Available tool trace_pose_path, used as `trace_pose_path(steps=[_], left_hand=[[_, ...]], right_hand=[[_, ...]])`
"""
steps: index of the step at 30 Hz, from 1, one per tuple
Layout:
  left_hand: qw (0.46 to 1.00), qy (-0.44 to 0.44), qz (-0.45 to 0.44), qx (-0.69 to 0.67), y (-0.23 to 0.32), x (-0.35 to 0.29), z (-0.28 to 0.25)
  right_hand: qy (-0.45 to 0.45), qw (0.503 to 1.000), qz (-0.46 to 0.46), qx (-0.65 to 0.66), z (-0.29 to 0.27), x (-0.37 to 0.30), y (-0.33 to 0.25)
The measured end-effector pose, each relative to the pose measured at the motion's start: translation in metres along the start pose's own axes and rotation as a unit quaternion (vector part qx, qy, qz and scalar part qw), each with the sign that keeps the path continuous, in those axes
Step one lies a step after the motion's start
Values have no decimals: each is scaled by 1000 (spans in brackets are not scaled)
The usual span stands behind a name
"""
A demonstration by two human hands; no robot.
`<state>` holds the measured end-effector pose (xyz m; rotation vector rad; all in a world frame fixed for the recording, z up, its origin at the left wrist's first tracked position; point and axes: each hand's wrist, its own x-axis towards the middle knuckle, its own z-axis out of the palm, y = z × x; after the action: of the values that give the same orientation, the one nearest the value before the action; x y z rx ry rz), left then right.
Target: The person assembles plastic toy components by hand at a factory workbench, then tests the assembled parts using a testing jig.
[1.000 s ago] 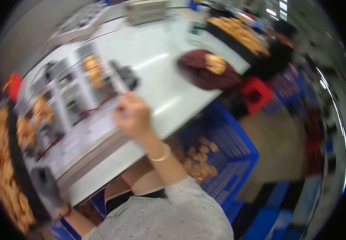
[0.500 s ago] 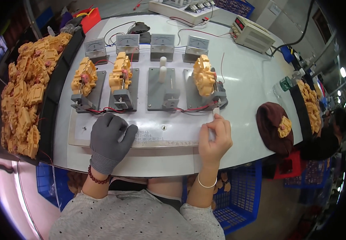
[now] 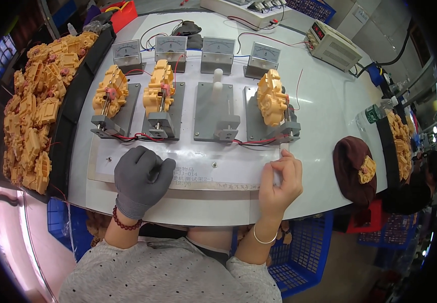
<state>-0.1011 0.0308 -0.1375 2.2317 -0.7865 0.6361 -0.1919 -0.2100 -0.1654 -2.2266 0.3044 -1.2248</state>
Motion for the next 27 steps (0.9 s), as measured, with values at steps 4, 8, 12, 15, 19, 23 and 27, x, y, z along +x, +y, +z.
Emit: trace_pose_path(steps=[4,8,12,15,19,23,27], left_hand=[[996,-18,88,-25,-7,-10,-8],[984,111,26,-139,-22,-13,-45],[965,135,-137,-178,-64,14,-67],[981,-16,-96,-165,-75,21,-60],[880,-13,-207,-427,-69,34,-57],[856,26,-216,-469,-66,35,-56],[862,31,-207,-461,-68,33,-56]], right_hand=[[-2,1000,9,3,-1,-1,0],[-4,1000,12,-4,0,-1,-1],[-1,1000,13,12,-1,-1,0],[-6,1000,20,9,-2,-2,0],[-7,1000,13,3,-3,-4,2],[-8,1000,17,1,-3,-3,0],[-7,1000,14,5,-1,-3,0]])
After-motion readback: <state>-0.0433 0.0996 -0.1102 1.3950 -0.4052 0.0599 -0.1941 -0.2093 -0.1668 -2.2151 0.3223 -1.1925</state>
